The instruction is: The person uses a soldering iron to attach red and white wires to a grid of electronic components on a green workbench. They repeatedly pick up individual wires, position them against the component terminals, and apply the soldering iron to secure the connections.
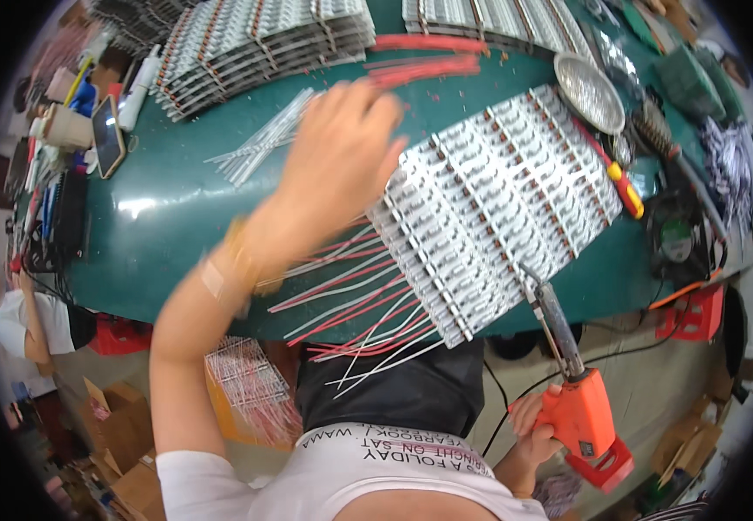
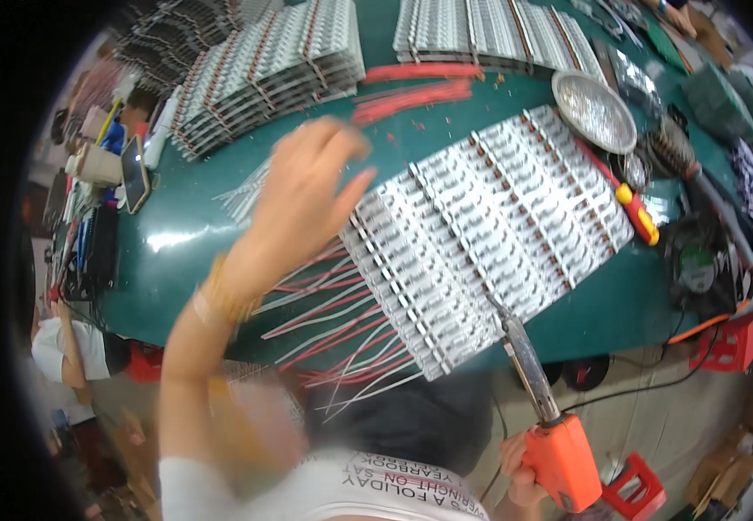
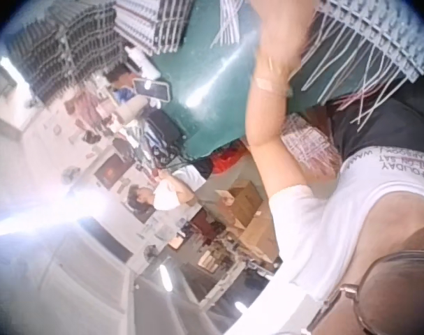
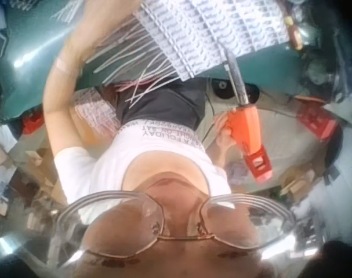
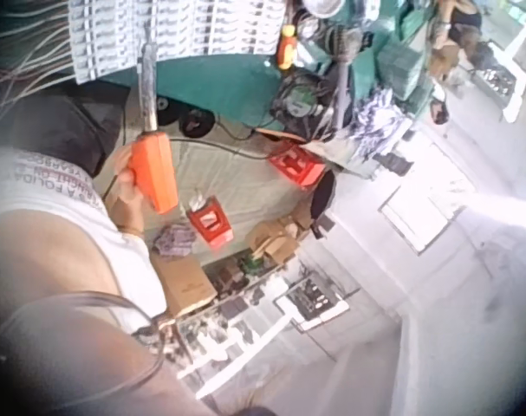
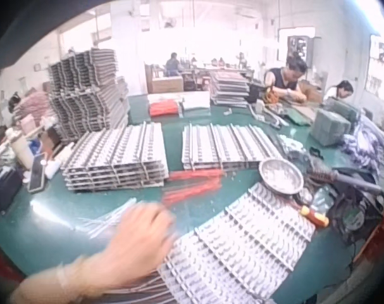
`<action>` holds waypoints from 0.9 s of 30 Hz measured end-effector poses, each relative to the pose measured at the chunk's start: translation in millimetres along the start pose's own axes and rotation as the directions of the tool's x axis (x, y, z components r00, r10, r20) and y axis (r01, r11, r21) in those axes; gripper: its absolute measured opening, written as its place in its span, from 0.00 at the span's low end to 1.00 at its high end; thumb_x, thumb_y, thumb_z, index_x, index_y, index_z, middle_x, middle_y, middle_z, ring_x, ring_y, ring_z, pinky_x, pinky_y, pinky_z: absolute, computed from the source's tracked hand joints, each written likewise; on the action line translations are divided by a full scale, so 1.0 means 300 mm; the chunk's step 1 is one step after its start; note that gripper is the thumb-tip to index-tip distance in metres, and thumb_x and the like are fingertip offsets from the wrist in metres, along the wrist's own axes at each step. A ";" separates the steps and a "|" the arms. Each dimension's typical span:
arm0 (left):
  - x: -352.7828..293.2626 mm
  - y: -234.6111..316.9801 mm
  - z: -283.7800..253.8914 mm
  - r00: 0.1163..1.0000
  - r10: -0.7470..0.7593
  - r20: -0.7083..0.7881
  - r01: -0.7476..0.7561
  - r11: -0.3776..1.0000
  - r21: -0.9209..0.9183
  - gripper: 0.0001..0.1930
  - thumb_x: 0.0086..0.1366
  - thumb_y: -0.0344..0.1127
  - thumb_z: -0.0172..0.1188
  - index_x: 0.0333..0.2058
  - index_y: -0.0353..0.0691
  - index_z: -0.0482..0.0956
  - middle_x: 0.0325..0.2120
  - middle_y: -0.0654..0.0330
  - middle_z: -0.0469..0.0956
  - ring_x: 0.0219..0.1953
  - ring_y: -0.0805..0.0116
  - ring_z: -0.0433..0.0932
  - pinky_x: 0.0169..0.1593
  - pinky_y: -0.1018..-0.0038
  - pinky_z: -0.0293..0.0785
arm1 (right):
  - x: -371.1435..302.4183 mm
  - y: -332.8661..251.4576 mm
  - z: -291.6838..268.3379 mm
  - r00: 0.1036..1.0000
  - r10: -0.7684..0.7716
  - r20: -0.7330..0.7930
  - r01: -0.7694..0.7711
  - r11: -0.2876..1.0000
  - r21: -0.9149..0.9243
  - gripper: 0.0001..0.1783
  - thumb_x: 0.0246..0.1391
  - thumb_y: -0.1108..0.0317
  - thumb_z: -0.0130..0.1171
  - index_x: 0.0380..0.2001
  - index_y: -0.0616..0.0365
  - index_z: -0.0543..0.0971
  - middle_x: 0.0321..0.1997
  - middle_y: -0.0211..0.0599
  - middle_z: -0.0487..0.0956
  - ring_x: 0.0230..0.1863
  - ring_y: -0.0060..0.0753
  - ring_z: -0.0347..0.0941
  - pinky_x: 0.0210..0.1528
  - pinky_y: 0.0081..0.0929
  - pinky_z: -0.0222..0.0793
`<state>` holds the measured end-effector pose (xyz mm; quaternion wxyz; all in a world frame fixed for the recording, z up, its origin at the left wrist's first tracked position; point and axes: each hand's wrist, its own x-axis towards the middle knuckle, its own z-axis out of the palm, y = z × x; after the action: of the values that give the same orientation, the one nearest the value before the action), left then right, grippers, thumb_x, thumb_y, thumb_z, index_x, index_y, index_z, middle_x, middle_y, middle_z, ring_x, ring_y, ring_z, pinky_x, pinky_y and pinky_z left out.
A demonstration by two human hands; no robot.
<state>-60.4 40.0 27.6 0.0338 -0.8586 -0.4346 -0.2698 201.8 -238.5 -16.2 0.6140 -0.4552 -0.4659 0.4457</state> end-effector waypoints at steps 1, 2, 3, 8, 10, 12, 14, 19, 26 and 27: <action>0.095 -0.075 0.098 0.999 0.055 0.001 -0.054 0.998 -0.029 0.13 0.54 0.30 0.62 0.38 0.35 0.73 0.38 0.51 0.74 0.43 0.50 0.73 0.47 0.61 0.69 | 0.013 0.010 -0.001 1.000 -0.004 -0.002 0.005 1.000 0.027 0.37 0.59 0.47 0.57 0.59 0.67 0.62 0.11 0.24 0.64 0.12 0.22 0.60 0.18 0.21 0.60; 0.185 -0.124 0.170 0.996 0.084 0.040 -0.084 0.996 -0.003 0.13 0.54 0.29 0.61 0.38 0.34 0.73 0.38 0.49 0.74 0.44 0.50 0.73 0.48 0.61 0.70 | 0.006 0.030 -0.027 1.000 -0.012 -0.015 0.013 0.999 0.048 0.37 0.59 0.48 0.57 0.59 0.67 0.63 0.11 0.25 0.64 0.12 0.22 0.60 0.17 0.21 0.60; 0.248 -0.163 0.214 0.991 0.103 0.082 -0.106 0.994 0.026 0.13 0.54 0.28 0.59 0.39 0.32 0.73 0.39 0.48 0.74 0.44 0.49 0.73 0.49 0.61 0.71 | 0.004 0.053 -0.046 1.000 -0.018 -0.018 0.019 0.997 0.073 0.37 0.59 0.48 0.57 0.59 0.67 0.63 0.11 0.25 0.64 0.12 0.22 0.60 0.17 0.21 0.60; 0.393 -0.160 0.276 0.950 -0.034 0.312 -0.032 0.978 0.204 0.16 0.51 0.30 0.58 0.39 0.29 0.72 0.37 0.42 0.74 0.43 0.45 0.75 0.45 0.56 0.75 | 0.005 0.107 -0.096 0.988 -0.003 -0.152 0.014 0.997 0.071 0.34 0.60 0.53 0.57 0.56 0.70 0.63 0.10 0.27 0.63 0.10 0.22 0.58 0.16 0.21 0.60; 0.412 -0.167 0.270 0.926 -0.111 0.362 0.032 0.975 0.219 0.17 0.51 0.33 0.59 0.39 0.29 0.72 0.37 0.41 0.74 0.42 0.44 0.76 0.44 0.55 0.75 | 0.001 0.114 -0.113 0.982 0.017 -0.189 -0.002 0.996 0.084 0.33 0.60 0.54 0.58 0.56 0.72 0.63 0.10 0.27 0.63 0.10 0.22 0.58 0.15 0.21 0.60; 0.426 -0.176 0.275 0.912 -0.159 0.379 0.071 0.969 0.235 0.19 0.52 0.37 0.59 0.39 0.30 0.72 0.37 0.41 0.75 0.40 0.44 0.77 0.44 0.56 0.76 | 0.005 0.122 -0.125 0.974 0.023 -0.227 -0.006 0.997 0.075 0.34 0.60 0.54 0.58 0.55 0.73 0.63 0.10 0.28 0.62 0.09 0.22 0.58 0.15 0.22 0.61; 0.424 -0.183 0.277 0.911 -0.139 0.388 0.066 0.979 0.195 0.20 0.53 0.38 0.60 0.41 0.31 0.73 0.37 0.43 0.75 0.41 0.46 0.76 0.46 0.57 0.75 | 0.021 0.109 -0.119 0.975 0.052 -0.217 -0.030 0.994 0.105 0.34 0.60 0.54 0.58 0.55 0.73 0.62 0.10 0.28 0.63 0.09 0.22 0.58 0.16 0.22 0.62; 0.385 -0.239 0.279 0.949 -0.059 0.308 0.016 0.990 0.139 0.21 0.56 0.42 0.60 0.44 0.35 0.74 0.38 0.47 0.75 0.44 0.49 0.74 0.48 0.59 0.71 | 0.023 0.119 -0.114 0.983 0.046 -0.177 -0.028 0.994 0.103 0.34 0.60 0.54 0.57 0.56 0.73 0.62 0.10 0.29 0.63 0.10 0.21 0.58 0.16 0.21 0.62; 0.374 -0.251 0.298 0.949 -0.078 0.305 0.043 0.992 0.120 0.18 0.60 0.43 0.60 0.43 0.35 0.76 0.40 0.48 0.75 0.45 0.49 0.73 0.49 0.59 0.70 | -0.003 0.145 -0.128 0.984 0.034 -0.175 -0.012 0.992 0.125 0.32 0.61 0.55 0.56 0.56 0.72 0.62 0.11 0.28 0.63 0.10 0.21 0.58 0.16 0.21 0.61; 0.378 -0.253 0.306 0.954 -0.100 0.282 0.077 0.993 0.091 0.17 0.61 0.42 0.60 0.42 0.35 0.76 0.39 0.47 0.75 0.45 0.49 0.73 0.49 0.59 0.70 | -0.003 0.146 -0.128 0.984 0.027 -0.176 -0.005 0.992 0.124 0.32 0.61 0.55 0.55 0.56 0.71 0.62 0.11 0.28 0.63 0.10 0.21 0.58 0.16 0.21 0.61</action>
<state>-24.6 196.5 -8.3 -0.0078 -0.8663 -0.4831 -0.1268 233.9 -236.8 -64.9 0.6765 -0.4581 -0.3771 0.4362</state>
